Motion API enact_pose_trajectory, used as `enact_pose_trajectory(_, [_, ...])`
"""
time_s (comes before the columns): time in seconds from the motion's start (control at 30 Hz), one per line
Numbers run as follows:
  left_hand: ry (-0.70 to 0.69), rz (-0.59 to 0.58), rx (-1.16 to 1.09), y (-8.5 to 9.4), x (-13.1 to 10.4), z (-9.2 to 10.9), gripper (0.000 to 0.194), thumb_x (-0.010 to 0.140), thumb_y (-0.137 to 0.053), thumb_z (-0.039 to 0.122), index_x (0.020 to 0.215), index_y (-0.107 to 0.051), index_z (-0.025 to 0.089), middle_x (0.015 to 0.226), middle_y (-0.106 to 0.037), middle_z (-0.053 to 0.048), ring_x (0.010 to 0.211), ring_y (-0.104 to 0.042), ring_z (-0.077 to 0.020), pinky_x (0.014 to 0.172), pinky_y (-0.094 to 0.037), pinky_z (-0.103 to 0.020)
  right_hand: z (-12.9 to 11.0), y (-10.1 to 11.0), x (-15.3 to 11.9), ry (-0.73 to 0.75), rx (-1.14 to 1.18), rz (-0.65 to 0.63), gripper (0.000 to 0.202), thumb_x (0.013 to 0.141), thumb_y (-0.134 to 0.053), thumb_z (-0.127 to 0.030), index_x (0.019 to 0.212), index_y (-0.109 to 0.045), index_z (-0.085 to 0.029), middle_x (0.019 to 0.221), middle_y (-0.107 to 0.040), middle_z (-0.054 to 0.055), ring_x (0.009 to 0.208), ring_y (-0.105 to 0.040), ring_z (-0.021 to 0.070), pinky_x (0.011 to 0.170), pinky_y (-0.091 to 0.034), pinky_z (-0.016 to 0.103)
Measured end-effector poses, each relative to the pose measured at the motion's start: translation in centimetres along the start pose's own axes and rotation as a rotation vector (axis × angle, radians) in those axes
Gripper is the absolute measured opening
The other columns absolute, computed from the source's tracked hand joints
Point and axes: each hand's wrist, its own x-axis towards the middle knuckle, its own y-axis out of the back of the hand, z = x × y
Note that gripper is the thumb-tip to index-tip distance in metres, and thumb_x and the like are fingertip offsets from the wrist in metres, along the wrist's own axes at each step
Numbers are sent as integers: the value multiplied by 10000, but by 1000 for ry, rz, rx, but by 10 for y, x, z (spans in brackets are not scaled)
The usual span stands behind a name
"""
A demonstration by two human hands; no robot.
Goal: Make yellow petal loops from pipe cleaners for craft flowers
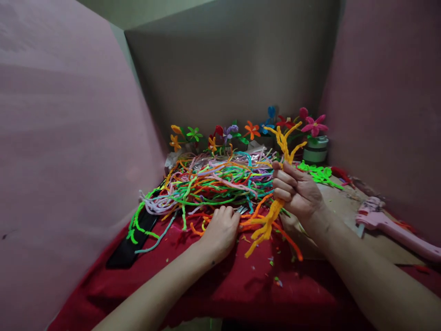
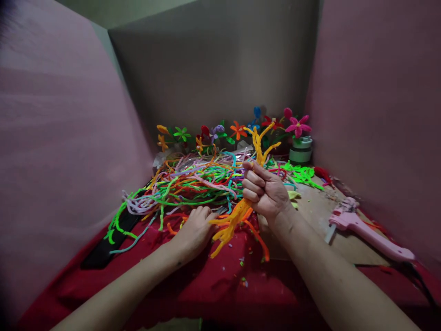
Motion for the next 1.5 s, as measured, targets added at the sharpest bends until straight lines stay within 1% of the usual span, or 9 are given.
enact_pose_trajectory(0.2, [71,53,-87,-4,9,-7,227,849,-471,245,1032,-542,131,986,-521,-97,932,-462,-206,823,-422,-362,-1,-1,0,8,21,-13,266,928,-351,-228,840,-572,-109,446,-192,-101,364,-112,60,320,-150,149])
enact_pose_trajectory(0.33, [42,64,-147,-1,8,-7,259,894,-396,310,989,-571,144,968,-544,-90,935,-468,-196,843,-422,-363,-5,-2,-1,54,-2,6,274,933,-343,-237,850,-578,-124,445,-212,-97,365,-126,60,325,-158,149])
enact_pose_trajectory(0.5, [-81,40,-154,4,2,-5,408,771,-575,457,1054,-553,164,1086,-528,-103,1014,-448,-223,867,-424,-393,-10,-3,-3,90,5,10,333,948,-296,-253,857,-588,-119,443,-205,-97,361,-130,57,328,-157,146])
enact_pose_trajectory(0.67, [-45,79,-150,-4,2,-3,149,837,-505,248,950,-561,168,1078,-543,-90,1001,-451,-210,843,-430,-382,-9,-3,-4,91,-33,24,297,935,-335,-261,846,-591,-139,442,-206,-96,360,-126,56,326,-149,149])
enact_pose_trajectory(0.77, [-50,70,-56,-7,5,2,167,822,-449,109,960,-536,142,1107,-539,-103,997,-451,-214,847,-418,-383,-6,-3,-3,75,-27,14,298,937,-328,-247,849,-588,-133,449,-210,-95,369,-116,58,326,-156,151])
enact_pose_trajectory(0.97, [-82,74,125,-5,11,2,147,849,-371,96,852,-506,152,874,-556,-81,827,-496,-198,757,-430,-347,-3,-3,-3,63,-43,44,264,923,-354,-232,835,-584,-137,454,-202,-95,374,-108,65,321,-166,156])
enact_pose_trajectory(1.17, [13,146,183,15,16,-17,196,876,-300,120,926,-484,166,843,-534,-61,755,-520,-171,646,-439,-272,-2,0,-3,62,-75,46,201,903,-405,-226,847,-584,-154,452,-223,-94,370,-124,54,333,-164,148])
enact_pose_trajectory(1.3, [37,292,277,36,27,-37,248,899,-273,143,1044,-472,171,913,-556,-71,827,-555,-175,634,-432,-251,-1,0,-2,53,-69,56,217,910,-395,-238,854,-586,-154,448,-222,-94,366,-126,50,333,-148,151])
enact_pose_trajectory(1.5, [145,392,304,59,56,-71,272,922,-270,231,1058,-491,152,1029,-556,-105,995,-537,-204,758,-433,-273,-1,-2,-2,34,-73,73,250,914,-376,-254,839,-590,-148,445,-222,-93,366,-118,50,333,-133,160])
